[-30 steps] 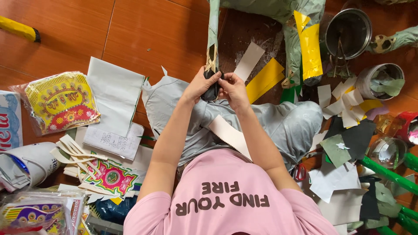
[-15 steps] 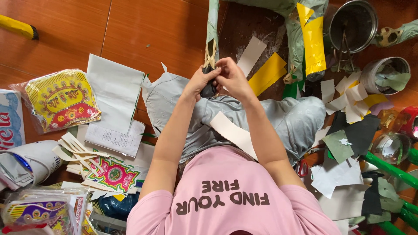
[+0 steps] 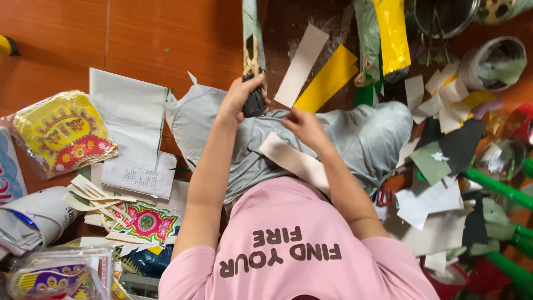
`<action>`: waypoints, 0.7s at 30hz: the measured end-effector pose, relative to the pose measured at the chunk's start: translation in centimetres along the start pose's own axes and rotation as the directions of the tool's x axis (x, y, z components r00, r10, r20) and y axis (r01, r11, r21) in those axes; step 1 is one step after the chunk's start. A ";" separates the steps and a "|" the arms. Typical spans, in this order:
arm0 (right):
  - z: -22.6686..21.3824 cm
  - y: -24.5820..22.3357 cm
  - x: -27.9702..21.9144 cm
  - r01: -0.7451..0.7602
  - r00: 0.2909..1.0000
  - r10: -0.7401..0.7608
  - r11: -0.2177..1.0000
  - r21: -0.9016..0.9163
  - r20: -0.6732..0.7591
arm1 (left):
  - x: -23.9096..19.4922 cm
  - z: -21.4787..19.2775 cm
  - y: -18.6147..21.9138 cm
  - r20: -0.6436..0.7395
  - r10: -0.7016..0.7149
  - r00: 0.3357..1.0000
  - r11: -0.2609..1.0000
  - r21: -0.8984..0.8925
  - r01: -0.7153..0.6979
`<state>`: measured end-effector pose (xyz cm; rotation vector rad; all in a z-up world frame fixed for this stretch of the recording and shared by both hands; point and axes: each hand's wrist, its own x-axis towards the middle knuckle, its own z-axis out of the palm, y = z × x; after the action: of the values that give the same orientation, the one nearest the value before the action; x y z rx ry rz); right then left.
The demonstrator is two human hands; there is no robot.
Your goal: Decorating paper-mache animal figures by gluing on colored paper and decorative elements.
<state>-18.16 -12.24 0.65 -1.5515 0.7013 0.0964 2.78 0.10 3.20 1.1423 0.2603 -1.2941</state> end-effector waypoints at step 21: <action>-4.0 2.2 -9.8 0.146 0.982 -0.189 0.842 -0.519 -0.029 | 1.1 -2.3 -1.3 0.107 0.099 0.989 0.994 0.033 -0.103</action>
<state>-28.52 -12.25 3.83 -2.1406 0.6256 0.0964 3.00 1.39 0.64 1.1017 0.0987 -1.2697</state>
